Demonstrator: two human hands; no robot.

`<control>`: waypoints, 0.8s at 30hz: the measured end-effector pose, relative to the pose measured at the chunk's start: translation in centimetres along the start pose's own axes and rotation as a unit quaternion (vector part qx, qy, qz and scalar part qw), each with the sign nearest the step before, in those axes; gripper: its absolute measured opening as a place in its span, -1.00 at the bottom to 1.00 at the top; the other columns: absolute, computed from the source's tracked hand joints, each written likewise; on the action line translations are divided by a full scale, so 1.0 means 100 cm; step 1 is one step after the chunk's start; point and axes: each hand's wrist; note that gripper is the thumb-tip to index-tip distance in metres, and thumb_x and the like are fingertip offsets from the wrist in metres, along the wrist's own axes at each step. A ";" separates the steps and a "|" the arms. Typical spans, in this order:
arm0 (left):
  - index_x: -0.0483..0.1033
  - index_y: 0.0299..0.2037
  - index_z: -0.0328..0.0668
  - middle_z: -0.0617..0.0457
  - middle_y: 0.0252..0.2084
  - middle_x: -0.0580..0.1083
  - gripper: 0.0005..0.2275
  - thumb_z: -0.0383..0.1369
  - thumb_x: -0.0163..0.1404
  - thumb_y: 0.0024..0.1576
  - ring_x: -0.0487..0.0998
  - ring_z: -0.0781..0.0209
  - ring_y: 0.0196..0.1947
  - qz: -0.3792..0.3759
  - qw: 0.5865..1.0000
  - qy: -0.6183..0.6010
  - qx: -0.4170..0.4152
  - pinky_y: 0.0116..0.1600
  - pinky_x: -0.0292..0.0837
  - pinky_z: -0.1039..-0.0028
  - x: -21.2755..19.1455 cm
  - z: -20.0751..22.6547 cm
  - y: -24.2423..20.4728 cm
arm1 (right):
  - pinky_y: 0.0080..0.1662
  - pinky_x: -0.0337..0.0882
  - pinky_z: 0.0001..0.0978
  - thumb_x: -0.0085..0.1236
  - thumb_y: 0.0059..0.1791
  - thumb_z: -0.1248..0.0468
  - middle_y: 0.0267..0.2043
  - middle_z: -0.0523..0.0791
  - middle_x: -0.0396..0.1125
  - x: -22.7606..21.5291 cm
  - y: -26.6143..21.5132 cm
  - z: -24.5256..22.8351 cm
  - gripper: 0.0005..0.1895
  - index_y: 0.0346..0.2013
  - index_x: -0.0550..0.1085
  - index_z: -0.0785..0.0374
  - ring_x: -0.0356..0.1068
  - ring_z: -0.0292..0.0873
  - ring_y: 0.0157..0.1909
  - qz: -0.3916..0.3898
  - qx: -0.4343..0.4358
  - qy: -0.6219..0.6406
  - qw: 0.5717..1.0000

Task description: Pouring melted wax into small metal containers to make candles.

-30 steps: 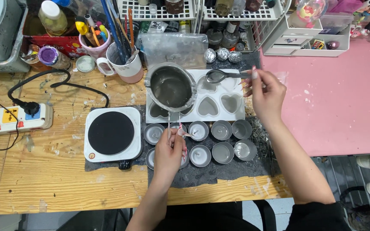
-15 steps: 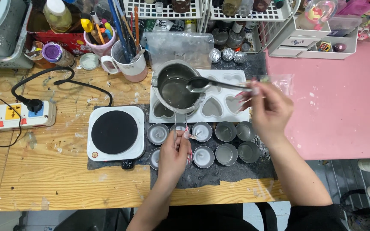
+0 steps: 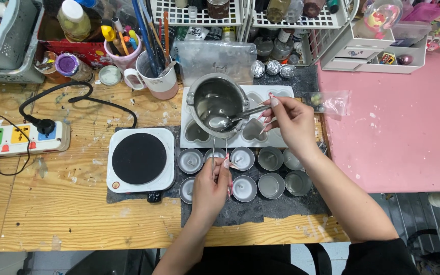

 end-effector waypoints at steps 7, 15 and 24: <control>0.42 -0.18 -0.32 0.15 -0.61 0.39 -0.83 -0.34 -0.08 0.32 0.32 0.49 -0.65 0.007 1.000 -0.014 -0.006 -0.55 0.22 0.59 -0.002 0.005 0.000 | -0.30 0.57 -0.44 0.00 0.18 0.24 -0.31 -0.11 0.44 -0.019 0.005 -0.008 -0.74 -0.07 0.53 0.41 0.44 -0.31 -0.31 0.035 0.010 0.042 0.998; 0.45 -0.18 -0.30 0.16 -0.60 0.40 -0.84 -0.34 -0.09 0.31 0.36 0.48 -0.60 0.043 0.999 0.029 0.003 -0.46 0.26 0.58 -0.007 0.006 0.001 | -0.27 0.57 -0.43 0.02 0.21 0.24 -0.30 -0.11 0.43 -0.057 0.011 -0.027 -0.75 -0.05 0.53 0.40 0.43 -0.32 -0.33 0.100 -0.030 0.041 0.994; 0.43 -0.17 -0.33 0.13 -0.57 0.41 -0.85 -0.38 -0.10 0.32 0.39 0.46 -0.57 0.043 0.999 -0.001 0.012 -0.43 0.30 0.58 -0.007 0.000 0.003 | -0.23 0.62 -0.38 -0.01 0.23 0.30 -0.28 -0.09 0.43 -0.070 0.012 0.009 -0.78 -0.04 0.50 0.44 0.47 -0.30 -0.33 0.116 -0.115 -0.052 0.985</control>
Point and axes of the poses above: each hand's wrist, its own y-axis towards the middle knuckle, its own x-axis out of the palm, z = x × y
